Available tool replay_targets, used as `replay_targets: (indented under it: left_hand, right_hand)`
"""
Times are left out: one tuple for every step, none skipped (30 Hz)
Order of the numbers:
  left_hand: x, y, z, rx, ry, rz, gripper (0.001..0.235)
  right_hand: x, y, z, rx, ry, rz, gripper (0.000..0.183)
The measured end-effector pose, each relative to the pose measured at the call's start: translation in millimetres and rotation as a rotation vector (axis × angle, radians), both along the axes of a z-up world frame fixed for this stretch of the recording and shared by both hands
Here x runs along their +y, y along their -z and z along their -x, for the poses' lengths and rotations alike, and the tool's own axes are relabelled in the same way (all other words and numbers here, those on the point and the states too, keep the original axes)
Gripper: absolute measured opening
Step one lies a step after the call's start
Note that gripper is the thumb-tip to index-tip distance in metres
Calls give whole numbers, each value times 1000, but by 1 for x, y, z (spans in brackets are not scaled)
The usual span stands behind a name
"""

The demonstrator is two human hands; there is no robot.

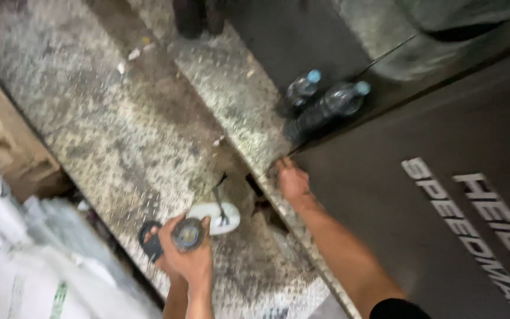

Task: The person adjusts a lever on a large industrial machine, then picks up a white plastic jug and a clear bottle. They pour a liquid from the jug into the bottle, place the bottle on the floor, and walk toward another area of the machine where a colleague is working.

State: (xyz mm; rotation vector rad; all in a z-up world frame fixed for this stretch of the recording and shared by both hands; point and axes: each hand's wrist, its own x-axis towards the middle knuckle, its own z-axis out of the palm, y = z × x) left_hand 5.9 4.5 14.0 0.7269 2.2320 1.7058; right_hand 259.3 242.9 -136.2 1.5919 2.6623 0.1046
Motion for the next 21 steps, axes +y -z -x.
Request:
replay_targets:
  left_hand:
    - [-1, 2, 0, 0, -15, 42, 56]
    - [-1, 5, 1, -12, -9, -10, 57]
    - [-2, 8, 3, -21, -8, -63, 57]
    - [-5, 3, 2, -17, -28, -21, 57]
    - [-4, -1, 3, -14, -22, -67, 57]
    - [-2, -4, 4, -10, -16, -112, 57]
    - [-5, -4, 5, -5, -26, -93, 57]
    - [-7, -5, 6, -13, -28, -71, 56]
    - [-4, -5, 6, -22, -27, -61, 55]
    - [-5, -5, 7, -19, -34, -55, 55]
    - [-6, -4, 7, -43, -37, -46, 56]
    - [-6, -4, 7, -68, -40, -37, 56]
    - [-5, 1, 6, -66, -41, -39, 56]
    - [-5, 7, 5, -145, -78, -77, 60]
    - [-7, 11, 5, -220, -117, -110, 63]
    - [-8, 9, 7, -215, -122, -107, 63]
    - [-8, 8, 8, -138, -129, -83, 66]
    - [-8, 7, 9, -63, -135, -58, 70]
    - [-9, 8, 9, -62, -132, -64, 70]
    - [-11, 9, 9, -81, -117, -93, 73]
    - [-14, 9, 9, -103, -103, -119, 76]
  right_hand:
    - [-4, -14, 2, 0, -15, 42, 41]
    - [-6, -26, 5, -91, 69, 160, 44]
    - [-5, -38, 10, -186, 145, 276, 46]
    - [-14, -46, 11, -189, 121, 316, 46]
    - [-17, -56, 13, -95, 62, 224, 48]
    - [-19, -66, 14, 3, 7, 133, 50]
    - [-30, -86, 27, 6, -4, 153, 50]
    - [-40, -107, 39, 76, -71, 83, 50]
    - [-44, -131, 49, 146, -135, 0, 51]
    - [-54, -104, 43, 150, -142, 7, 51]
    - [-64, -79, 35, 184, -201, 119, 46]
    - [-74, -54, 27, 217, -261, 231, 44]
    - [-88, -55, 42, 218, -263, 230, 44]
    - [-102, -57, 57, 272, -364, 394, 50]
    - [-119, -57, 74, 329, -468, 565, 58]
    - [-127, -54, 88, 334, -473, 569, 58]
    - [-136, -51, 100, 295, -468, 615, 61]
    - [-144, -48, 112, 256, -463, 660, 65]
    - [-143, -42, 118, 257, -460, 653, 65]
    - [-142, -35, 125, 205, -411, 707, 61]
    - [-144, -30, 132, 151, -361, 764, 56]
